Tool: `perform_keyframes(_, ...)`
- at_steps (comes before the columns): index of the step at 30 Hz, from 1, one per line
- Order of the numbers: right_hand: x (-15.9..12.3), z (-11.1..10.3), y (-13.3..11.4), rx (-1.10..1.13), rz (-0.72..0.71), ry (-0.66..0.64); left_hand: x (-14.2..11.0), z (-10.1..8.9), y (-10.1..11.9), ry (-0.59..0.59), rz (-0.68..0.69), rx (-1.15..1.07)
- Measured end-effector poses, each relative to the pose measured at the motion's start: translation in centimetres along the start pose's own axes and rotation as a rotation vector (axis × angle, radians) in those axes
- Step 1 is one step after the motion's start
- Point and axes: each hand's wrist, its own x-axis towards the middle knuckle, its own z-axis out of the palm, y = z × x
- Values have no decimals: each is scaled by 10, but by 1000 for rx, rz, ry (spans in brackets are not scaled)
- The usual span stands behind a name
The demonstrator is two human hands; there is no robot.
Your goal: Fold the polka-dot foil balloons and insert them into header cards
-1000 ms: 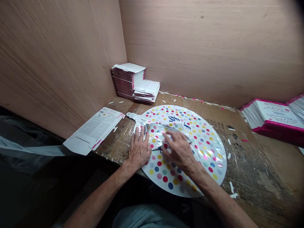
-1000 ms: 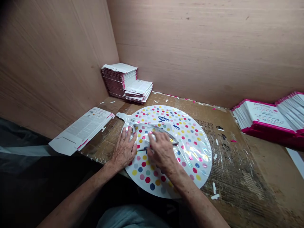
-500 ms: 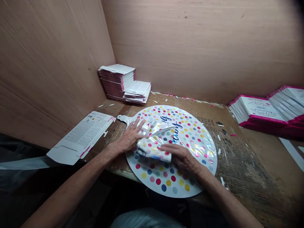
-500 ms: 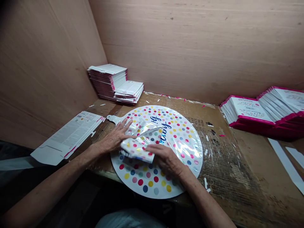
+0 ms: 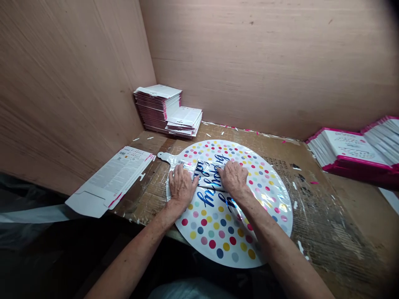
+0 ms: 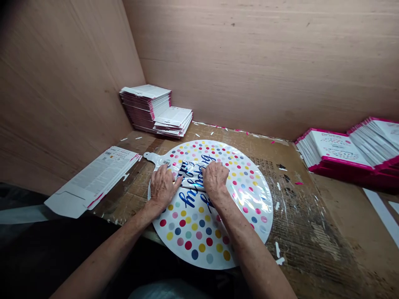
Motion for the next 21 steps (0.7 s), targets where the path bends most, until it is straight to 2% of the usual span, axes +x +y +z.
perform_keyframes(2,11,-6,-8,-50,-123,76,-1,2,2,-5,-7,20)
perform_keyframes(3,17,-9,-12,-54,-206,57,-1,2,3,-10,-12,22)
perform_keyframes(4,23,-11,-15,-43,-273,1,-2,1,2,-18,-4,12)
perform_keyframes(6,29,-13,-18,-3,-321,-134,-1,-3,-8,-36,33,-48)
perform_keyframes(9,25,-12,-13,31,-311,-198,4,-19,-45,4,10,-110)
perform_keyframes(12,12,-5,0,116,-253,-256,9,-40,-101,107,-189,90)
perform_keyframes(14,5,-2,8,182,-213,-298,12,-49,-133,47,-280,251)
perform_keyframes(16,3,-1,11,189,-189,-335,15,-53,-153,-79,-294,340)
perform_keyframes(19,5,-4,10,139,-197,-377,18,-52,-163,-211,-250,375)
perform_keyframes(21,6,-6,10,125,-238,-333,21,-51,-163,-249,-214,373)
